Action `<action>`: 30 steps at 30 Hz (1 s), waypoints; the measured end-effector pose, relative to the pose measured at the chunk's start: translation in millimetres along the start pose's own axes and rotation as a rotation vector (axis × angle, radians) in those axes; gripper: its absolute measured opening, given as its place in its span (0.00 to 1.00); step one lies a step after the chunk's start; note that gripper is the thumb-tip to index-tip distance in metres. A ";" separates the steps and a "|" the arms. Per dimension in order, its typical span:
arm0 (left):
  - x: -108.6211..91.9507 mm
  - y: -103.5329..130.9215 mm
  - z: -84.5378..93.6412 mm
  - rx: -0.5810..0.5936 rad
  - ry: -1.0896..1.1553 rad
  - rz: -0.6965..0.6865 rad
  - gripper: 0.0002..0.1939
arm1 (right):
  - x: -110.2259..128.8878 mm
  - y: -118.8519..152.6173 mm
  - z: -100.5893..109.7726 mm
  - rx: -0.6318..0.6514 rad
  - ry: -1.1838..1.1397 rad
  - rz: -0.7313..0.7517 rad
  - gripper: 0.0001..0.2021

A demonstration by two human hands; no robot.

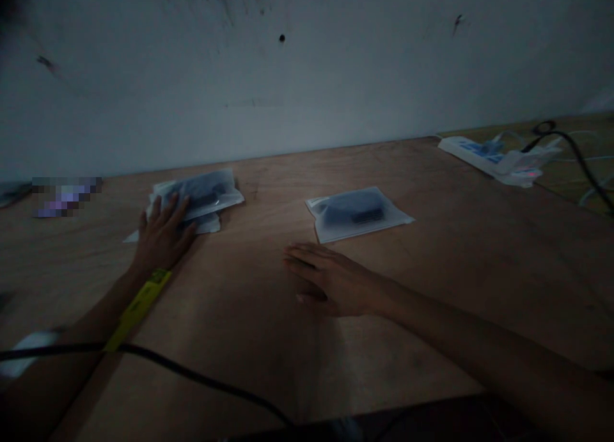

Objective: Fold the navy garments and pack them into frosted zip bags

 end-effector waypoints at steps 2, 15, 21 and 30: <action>-4.2 -0.1 -0.1 0.017 0.005 -0.033 0.28 | -0.3 0.0 -1.1 0.007 0.010 0.000 0.33; -71.1 17.5 9.2 0.003 0.138 -0.491 0.19 | 1.1 -2.3 0.8 0.051 0.023 -0.020 0.34; -116.1 40.8 8.6 0.076 0.268 -0.728 0.21 | 16.0 0.8 14.7 -0.176 0.113 0.136 0.24; -154.9 62.1 35.5 0.094 0.354 -0.964 0.20 | 19.3 3.8 26.6 -0.330 0.223 0.167 0.25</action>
Point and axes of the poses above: each hand's wrist, its own y-axis away from the middle knuckle, its own z-axis out of the back of the hand, x = y × z, the point moved 9 cm from there along -y, towards the middle knuckle, and after that the axes turned 1 degree about -y, right-handed, at the moved point
